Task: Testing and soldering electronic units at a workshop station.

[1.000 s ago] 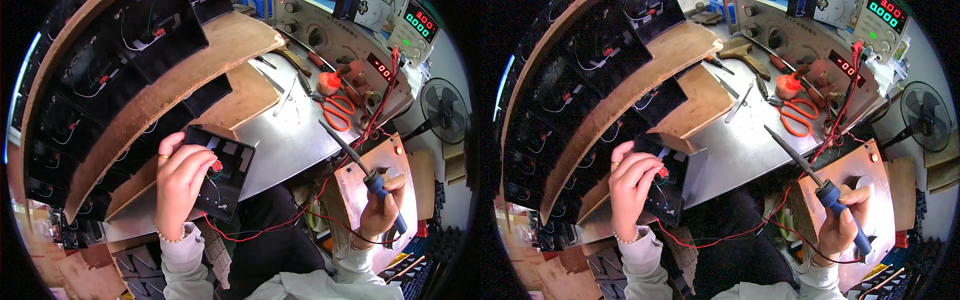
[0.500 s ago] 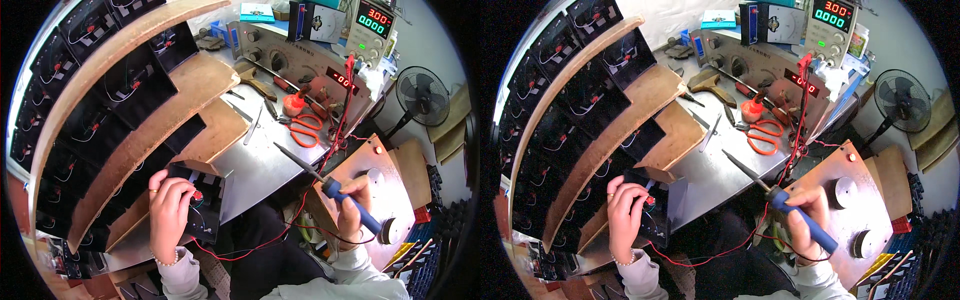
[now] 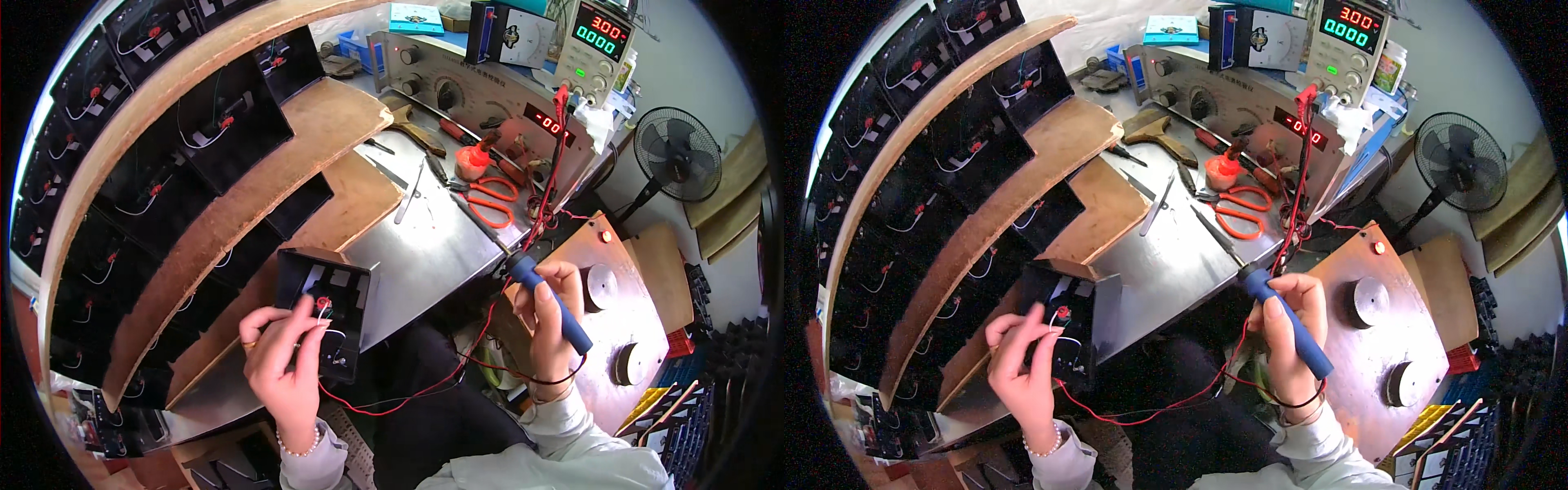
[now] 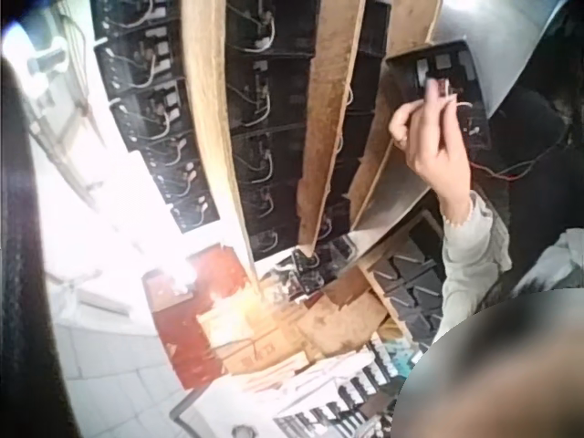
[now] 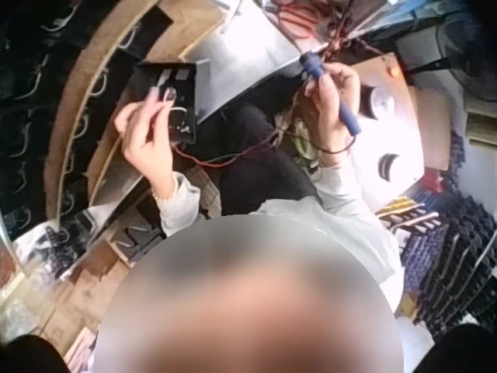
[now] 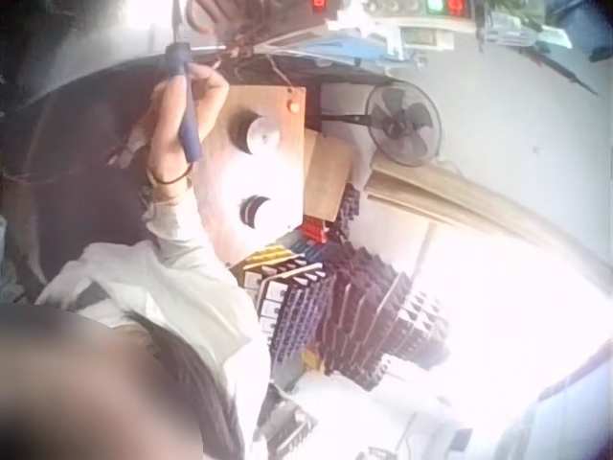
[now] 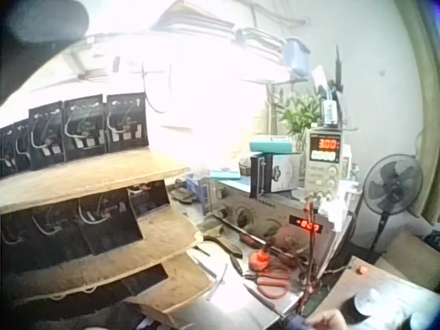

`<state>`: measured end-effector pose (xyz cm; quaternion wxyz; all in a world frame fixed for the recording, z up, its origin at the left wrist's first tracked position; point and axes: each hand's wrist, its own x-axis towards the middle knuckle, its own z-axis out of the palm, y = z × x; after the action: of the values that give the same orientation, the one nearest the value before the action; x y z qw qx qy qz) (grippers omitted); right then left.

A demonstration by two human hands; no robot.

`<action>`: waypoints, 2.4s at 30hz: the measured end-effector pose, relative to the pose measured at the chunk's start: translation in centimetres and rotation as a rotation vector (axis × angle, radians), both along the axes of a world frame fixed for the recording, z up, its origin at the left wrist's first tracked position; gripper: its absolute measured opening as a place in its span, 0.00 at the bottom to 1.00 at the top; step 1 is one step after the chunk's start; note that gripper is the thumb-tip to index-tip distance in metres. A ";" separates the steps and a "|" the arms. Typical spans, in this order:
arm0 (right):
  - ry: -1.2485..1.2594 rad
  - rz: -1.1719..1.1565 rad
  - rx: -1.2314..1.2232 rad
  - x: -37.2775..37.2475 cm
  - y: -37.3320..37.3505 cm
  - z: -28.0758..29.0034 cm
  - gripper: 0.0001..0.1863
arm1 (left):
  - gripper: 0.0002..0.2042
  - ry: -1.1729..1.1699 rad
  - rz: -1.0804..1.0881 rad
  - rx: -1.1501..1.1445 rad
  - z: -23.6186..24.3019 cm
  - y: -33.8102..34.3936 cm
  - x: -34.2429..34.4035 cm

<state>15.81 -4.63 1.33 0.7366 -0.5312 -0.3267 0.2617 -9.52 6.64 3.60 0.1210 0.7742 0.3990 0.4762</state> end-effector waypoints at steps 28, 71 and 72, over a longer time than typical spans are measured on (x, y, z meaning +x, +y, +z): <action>-0.592 0.002 -0.002 -0.8 0.4 -4.3 0.13 | 0.06 0.203 0.058 0.197 -0.9 3.0 0.3; 0.012 0.300 0.117 -2.0 0.1 5.4 0.15 | 0.06 0.266 0.021 0.159 -0.9 3.2 -0.5; -0.004 0.350 0.090 -2.2 0.2 5.6 0.15 | 0.06 0.265 0.026 0.156 -1.0 3.3 -0.6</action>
<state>13.58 -4.45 6.94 0.7024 -0.4332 -0.4269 0.3698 -10.10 9.91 2.63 0.0006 0.8320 0.3834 0.4010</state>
